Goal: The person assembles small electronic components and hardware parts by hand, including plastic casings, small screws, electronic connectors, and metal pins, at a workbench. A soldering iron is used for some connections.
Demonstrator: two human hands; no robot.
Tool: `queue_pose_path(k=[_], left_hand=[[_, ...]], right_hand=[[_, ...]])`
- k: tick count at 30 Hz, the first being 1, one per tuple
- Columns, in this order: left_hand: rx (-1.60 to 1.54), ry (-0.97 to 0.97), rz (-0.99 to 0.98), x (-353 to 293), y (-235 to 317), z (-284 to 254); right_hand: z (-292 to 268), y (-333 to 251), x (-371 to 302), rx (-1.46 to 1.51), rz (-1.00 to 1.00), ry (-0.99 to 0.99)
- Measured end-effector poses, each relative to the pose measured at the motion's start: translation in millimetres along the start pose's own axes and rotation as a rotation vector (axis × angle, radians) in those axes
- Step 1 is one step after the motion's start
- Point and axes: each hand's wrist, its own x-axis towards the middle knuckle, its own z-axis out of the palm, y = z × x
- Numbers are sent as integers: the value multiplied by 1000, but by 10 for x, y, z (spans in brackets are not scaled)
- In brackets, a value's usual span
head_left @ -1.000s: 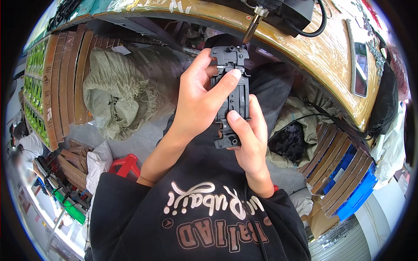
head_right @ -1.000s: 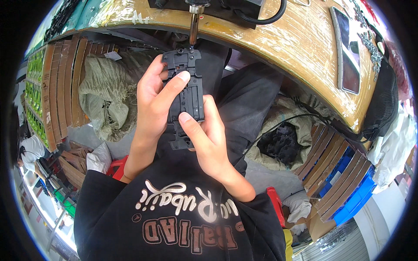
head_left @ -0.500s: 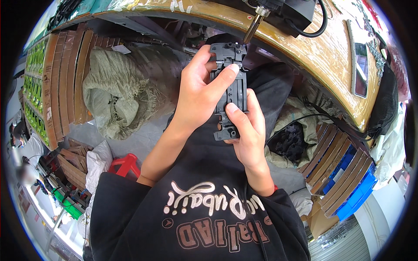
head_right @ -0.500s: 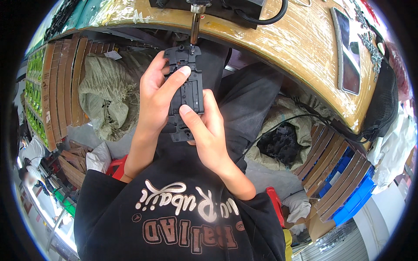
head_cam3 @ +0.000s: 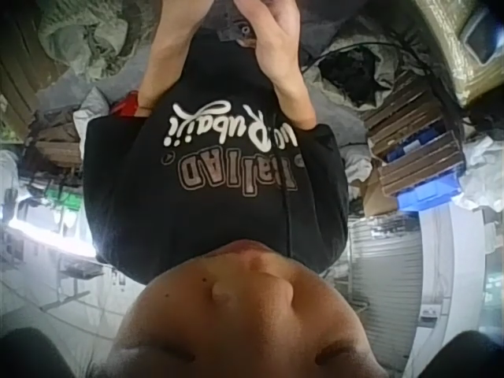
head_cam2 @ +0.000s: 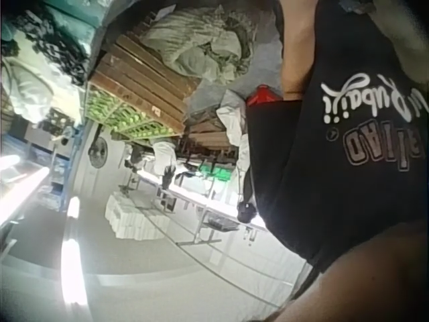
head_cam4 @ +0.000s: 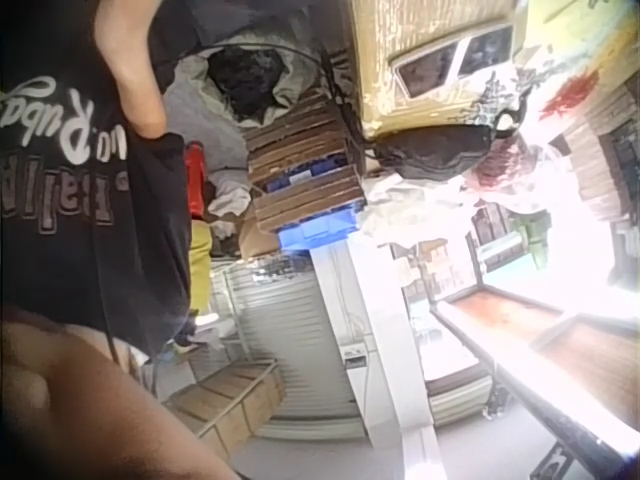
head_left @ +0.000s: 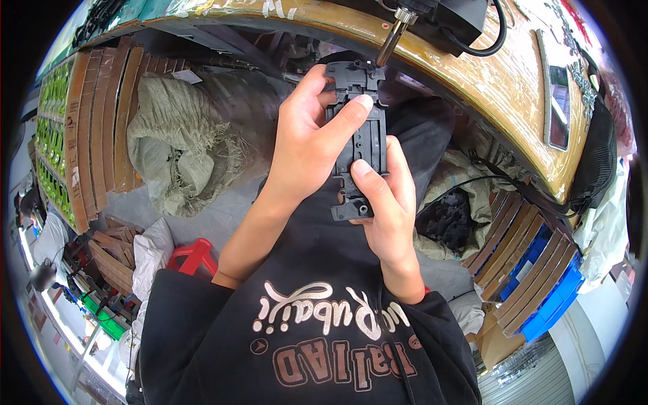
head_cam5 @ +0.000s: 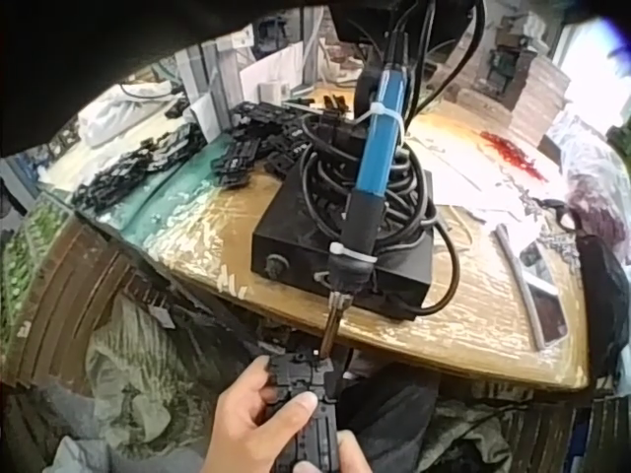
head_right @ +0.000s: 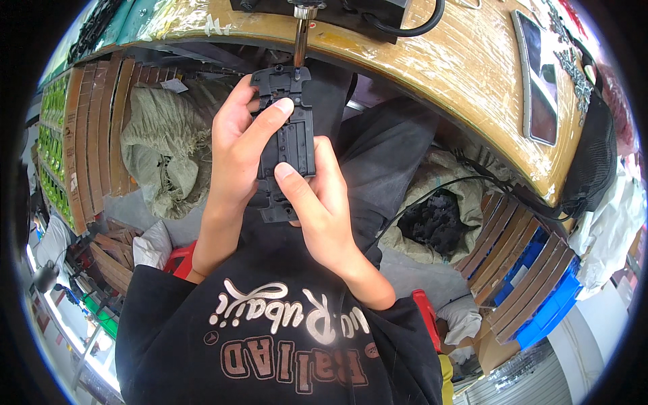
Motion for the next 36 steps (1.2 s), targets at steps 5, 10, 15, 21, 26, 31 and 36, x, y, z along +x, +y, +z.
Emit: queue_pose_path(k=[5,10,15,21,26,31,36], left_hand=[[-19,-4,-8,-9,-7,0],[16,-1,8,-15,-79,-40],[6,5,-25,-117,-75,-8],[15,-24,-45,-225,-47,25],[-14,-24,-46,-259,-1,64],[-60,15,-33,-306,103,109],[37,1,48,-309,54,80]], right_hand=[[5,15,-3,-7,-13,4],[-6,44,2,-6,19,33],[-25,114,-76,0,24,55],[-67,150,-203,35,-2,20],[-77,171,-209,43,-92,-19],[-67,115,-182,-53,-176,-46],[-89,161,-108,-89,-212,-36]])
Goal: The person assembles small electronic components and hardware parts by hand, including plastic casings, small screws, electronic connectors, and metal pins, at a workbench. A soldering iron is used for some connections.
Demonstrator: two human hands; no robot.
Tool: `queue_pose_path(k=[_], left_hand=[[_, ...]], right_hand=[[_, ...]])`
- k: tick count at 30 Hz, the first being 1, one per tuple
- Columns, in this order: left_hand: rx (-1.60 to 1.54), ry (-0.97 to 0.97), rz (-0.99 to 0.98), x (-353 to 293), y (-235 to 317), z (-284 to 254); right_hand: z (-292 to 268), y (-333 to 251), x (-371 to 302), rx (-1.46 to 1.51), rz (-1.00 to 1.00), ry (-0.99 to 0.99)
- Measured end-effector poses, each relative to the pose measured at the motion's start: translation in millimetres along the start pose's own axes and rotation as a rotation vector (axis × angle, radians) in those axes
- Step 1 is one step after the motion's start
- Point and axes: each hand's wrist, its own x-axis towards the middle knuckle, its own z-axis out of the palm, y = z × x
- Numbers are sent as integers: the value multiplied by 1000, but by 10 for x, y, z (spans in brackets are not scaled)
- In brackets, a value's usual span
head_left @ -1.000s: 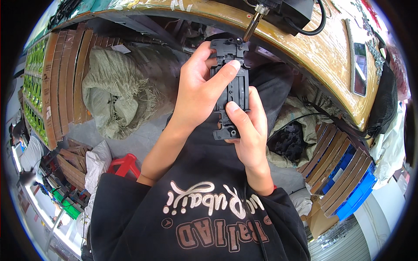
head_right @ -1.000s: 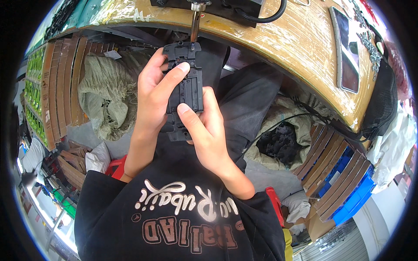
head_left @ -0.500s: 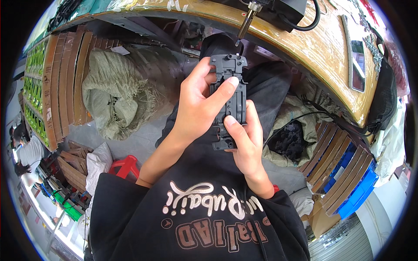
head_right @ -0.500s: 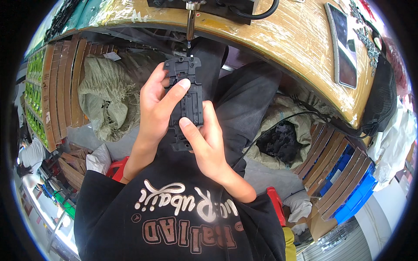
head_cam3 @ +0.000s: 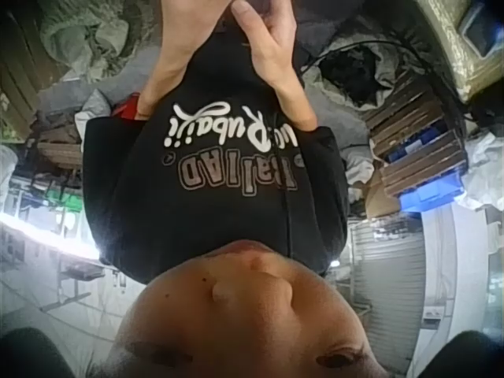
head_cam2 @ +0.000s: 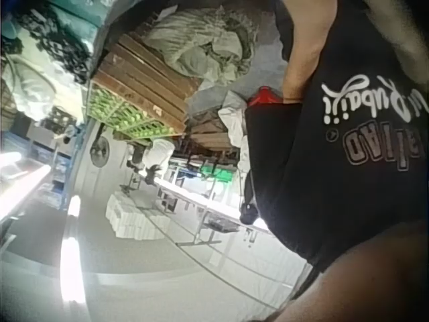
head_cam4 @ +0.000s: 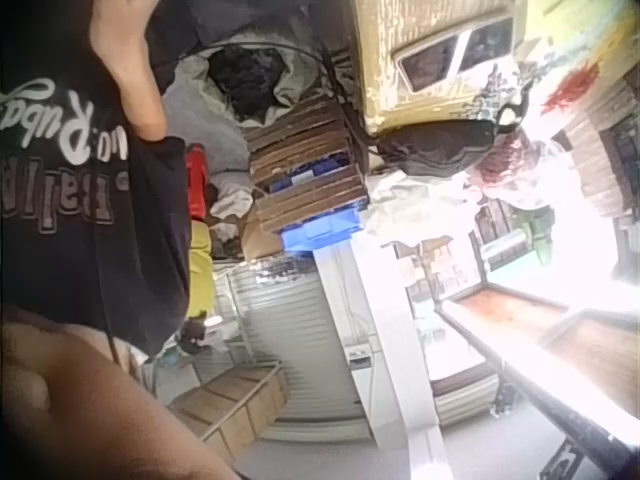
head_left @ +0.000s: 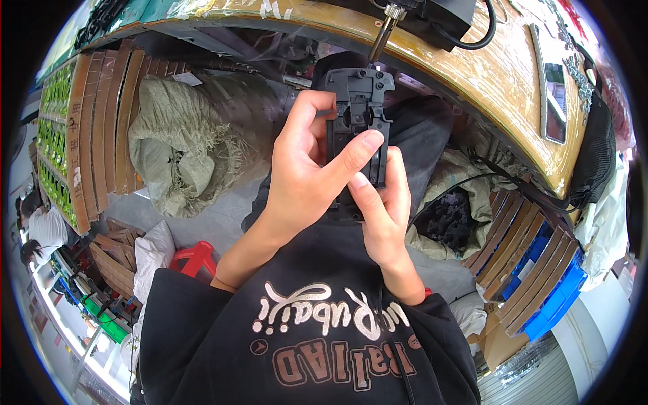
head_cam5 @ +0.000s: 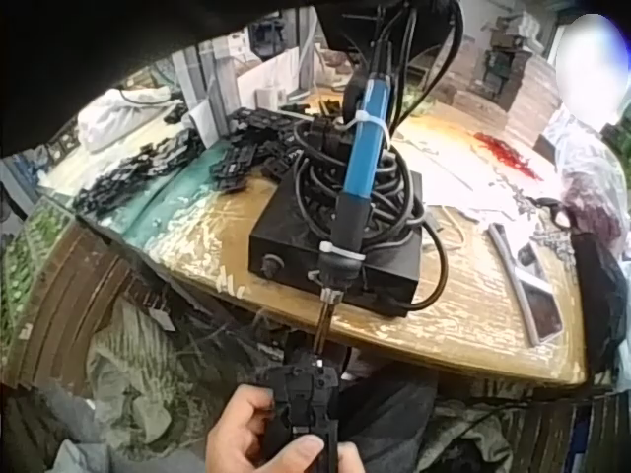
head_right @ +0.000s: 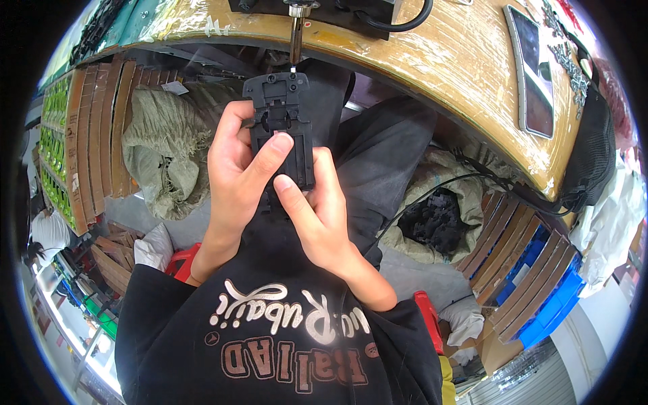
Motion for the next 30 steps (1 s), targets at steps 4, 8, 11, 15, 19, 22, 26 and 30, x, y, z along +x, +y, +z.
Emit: queue_pose_path(k=[4,8,11,15,19,22,26,30], left_hand=[[83,-1,-29,-9,3,-17],[116,25,-42,8,3,-18],[116,-2,-70,18,50,-13],[111,-2,-57,34,42,-23],[106,12,-34,35,14,-16],[105,23,-26,58,9,-23],[121,9,-24,19,22,-22],[129,16,-35,-24,-3,-19]], right_hand=[[34,-2,66,12,-56,25],[5,17,85,59,-28,-1],[8,26,100,56,-41,2],[4,32,119,70,-38,-4],[3,26,110,53,-39,-2],[12,18,127,64,-27,5],[9,23,91,69,-42,-9],[-47,102,77,-355,-264,78]])
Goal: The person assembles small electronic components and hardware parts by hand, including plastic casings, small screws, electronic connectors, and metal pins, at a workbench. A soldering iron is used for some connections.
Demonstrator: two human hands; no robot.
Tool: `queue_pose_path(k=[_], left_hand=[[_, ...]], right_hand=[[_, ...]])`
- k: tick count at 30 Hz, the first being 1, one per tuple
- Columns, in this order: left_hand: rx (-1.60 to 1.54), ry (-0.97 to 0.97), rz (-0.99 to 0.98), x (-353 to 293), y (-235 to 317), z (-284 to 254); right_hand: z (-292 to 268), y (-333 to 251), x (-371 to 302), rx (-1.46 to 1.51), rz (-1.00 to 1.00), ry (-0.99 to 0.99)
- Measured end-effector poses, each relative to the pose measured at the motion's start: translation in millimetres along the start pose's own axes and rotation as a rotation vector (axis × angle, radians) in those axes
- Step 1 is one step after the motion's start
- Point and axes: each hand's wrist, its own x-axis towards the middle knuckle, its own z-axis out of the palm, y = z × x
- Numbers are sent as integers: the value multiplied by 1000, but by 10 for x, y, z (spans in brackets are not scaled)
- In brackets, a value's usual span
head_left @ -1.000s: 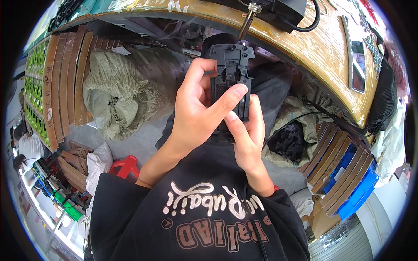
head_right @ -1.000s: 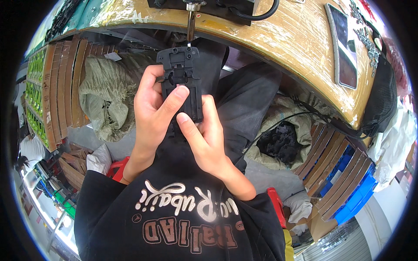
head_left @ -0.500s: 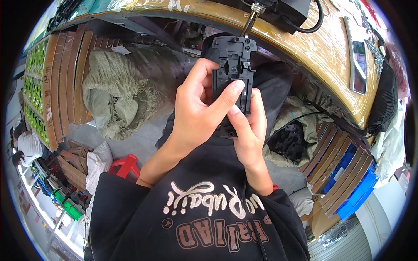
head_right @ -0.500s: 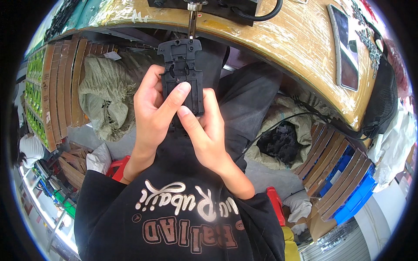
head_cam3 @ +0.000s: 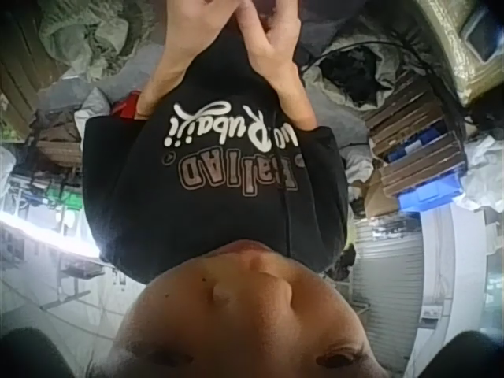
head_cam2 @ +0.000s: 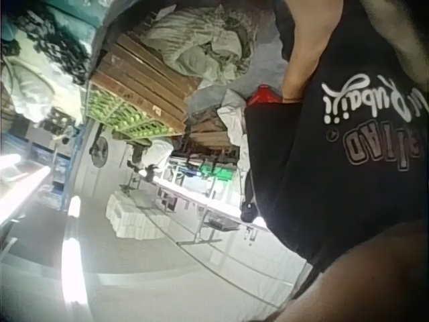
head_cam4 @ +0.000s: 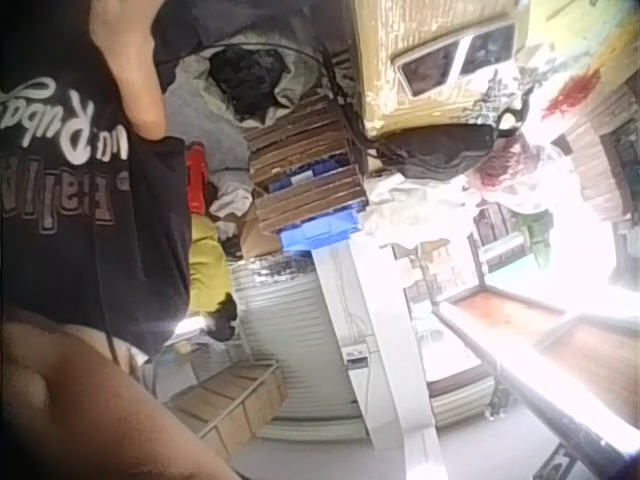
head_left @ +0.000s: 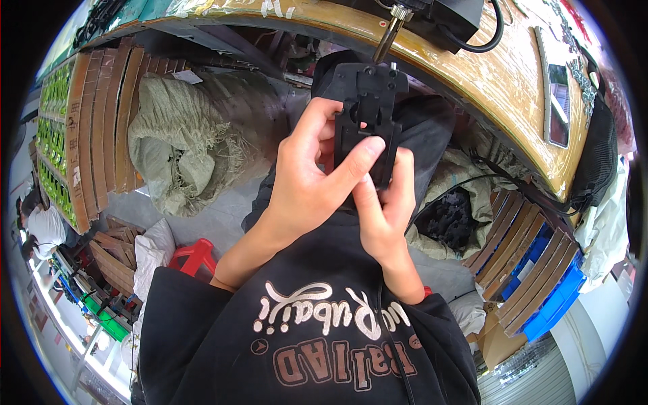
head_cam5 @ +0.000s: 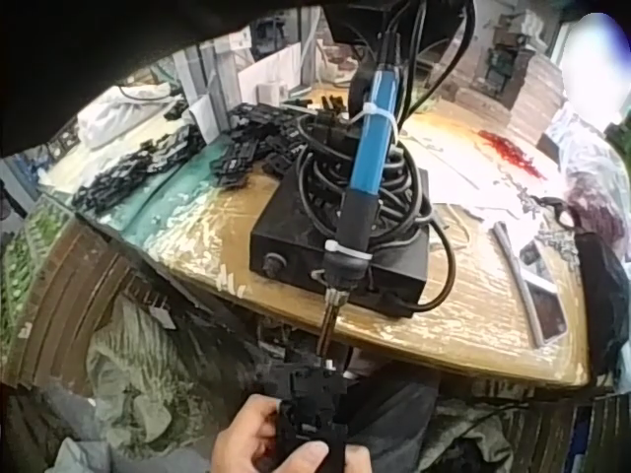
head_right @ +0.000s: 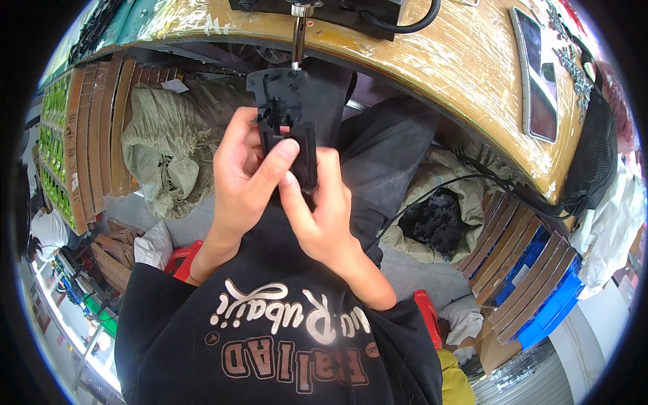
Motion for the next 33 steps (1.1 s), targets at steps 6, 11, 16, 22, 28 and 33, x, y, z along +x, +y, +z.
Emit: queue_pose_path(k=[6,11,16,22,28,33], left_hand=[[290,-193,-13,-149,-130,-44],[341,-221,-146,-232,-148,24],[372,-282,75,-287,-291,69],[352,-371,181,-319,-311,109],[320,-413,294,-335,-355,118],[323,-405,377,-322,-361,169]], right_hand=[[-71,274,-79,-569,-489,65],[-180,316,-222,-574,-506,61],[-304,335,-337,-580,-505,14],[-318,346,-363,-711,-644,123],[-345,381,-346,-640,-834,200],[-454,402,-470,-720,-686,73]])
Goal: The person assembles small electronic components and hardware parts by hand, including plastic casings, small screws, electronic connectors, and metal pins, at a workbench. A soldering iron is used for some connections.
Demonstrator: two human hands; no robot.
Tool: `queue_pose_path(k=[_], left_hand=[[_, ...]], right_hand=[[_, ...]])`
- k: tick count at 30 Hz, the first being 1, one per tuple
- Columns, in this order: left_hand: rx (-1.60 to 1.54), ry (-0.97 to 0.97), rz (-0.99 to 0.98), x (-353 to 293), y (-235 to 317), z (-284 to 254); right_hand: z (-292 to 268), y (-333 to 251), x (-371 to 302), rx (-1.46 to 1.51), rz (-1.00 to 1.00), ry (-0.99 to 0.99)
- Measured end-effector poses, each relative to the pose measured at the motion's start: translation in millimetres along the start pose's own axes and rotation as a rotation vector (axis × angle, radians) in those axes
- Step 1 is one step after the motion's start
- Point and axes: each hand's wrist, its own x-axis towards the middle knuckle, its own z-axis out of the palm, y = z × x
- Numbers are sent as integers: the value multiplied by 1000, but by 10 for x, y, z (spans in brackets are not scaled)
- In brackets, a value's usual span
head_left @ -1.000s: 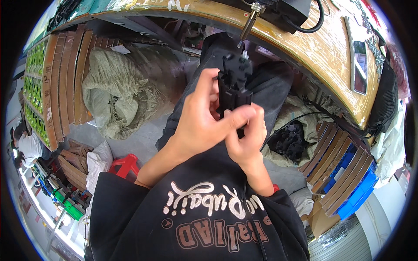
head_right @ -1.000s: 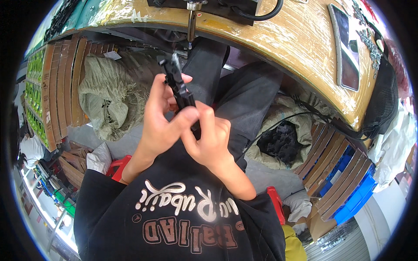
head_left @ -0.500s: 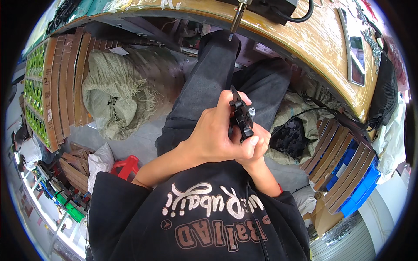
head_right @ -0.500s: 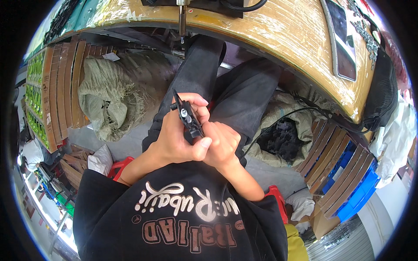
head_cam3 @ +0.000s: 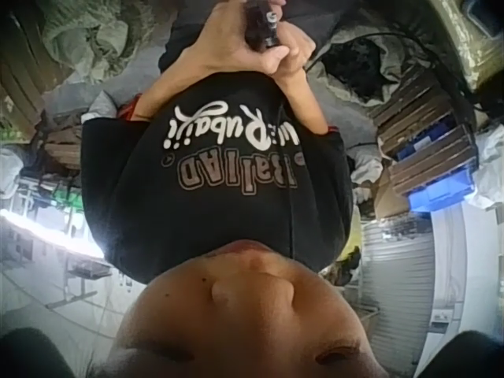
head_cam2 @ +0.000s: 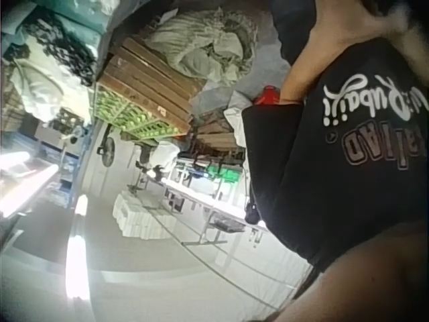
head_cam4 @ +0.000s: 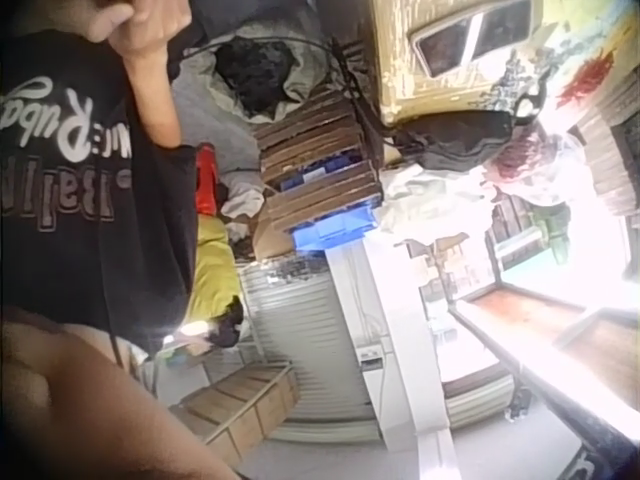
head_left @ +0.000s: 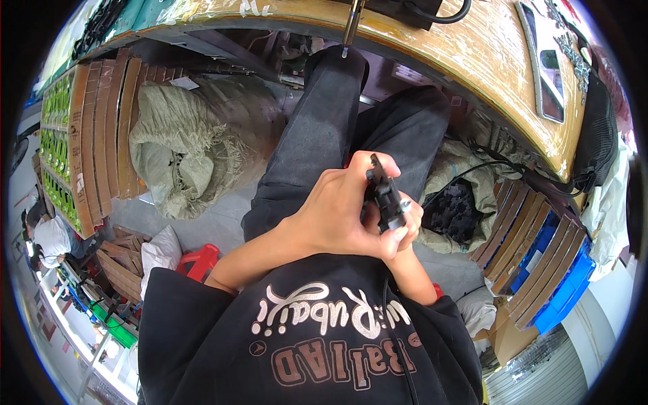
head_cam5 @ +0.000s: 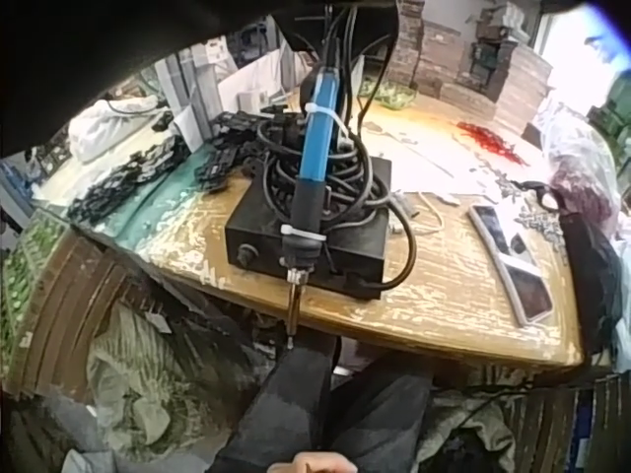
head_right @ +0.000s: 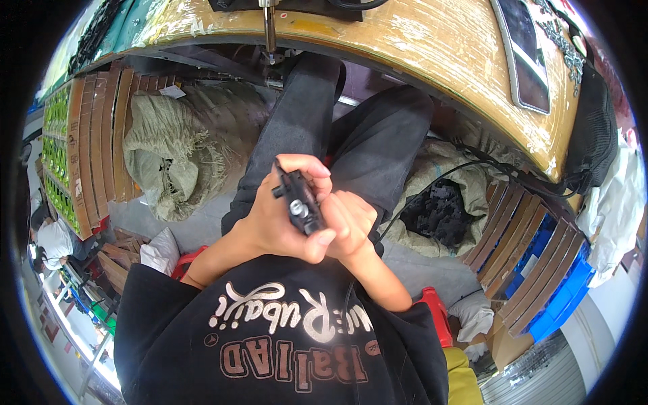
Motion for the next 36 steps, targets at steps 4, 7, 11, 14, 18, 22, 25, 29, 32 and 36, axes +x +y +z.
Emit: queue_pose_path(k=[4,7,11,14,18,22,25,29,32,36], left_hand=[[289,-46,-140,121,-18,-15],[371,1,-354,116,-79,-95],[457,62,-519,-5,-339,-330],[555,88,-562,-103,-491,-495],[633,63,-522,-232,-668,-662],[662,40,-565,-199,-733,-639],[644,49,-579,-125,-723,-615],[603,103,-551,-100,-786,-741],[635,191,-484,-136,-859,-967],[699,246,-563,-237,-937,-1276]], right_hand=[[-27,148,-267,63,369,60],[-250,420,-268,-75,623,529],[-910,898,-549,-146,861,1006],[-1387,1656,-1701,-522,963,889],[-1255,1921,-2550,-693,1513,459],[-962,1798,-2858,-606,1741,222],[-898,1671,-2844,-605,1854,109],[-1173,1592,-2715,-598,1722,407],[-1603,1468,-2077,-417,1214,768],[-1917,854,-452,-156,826,858]])
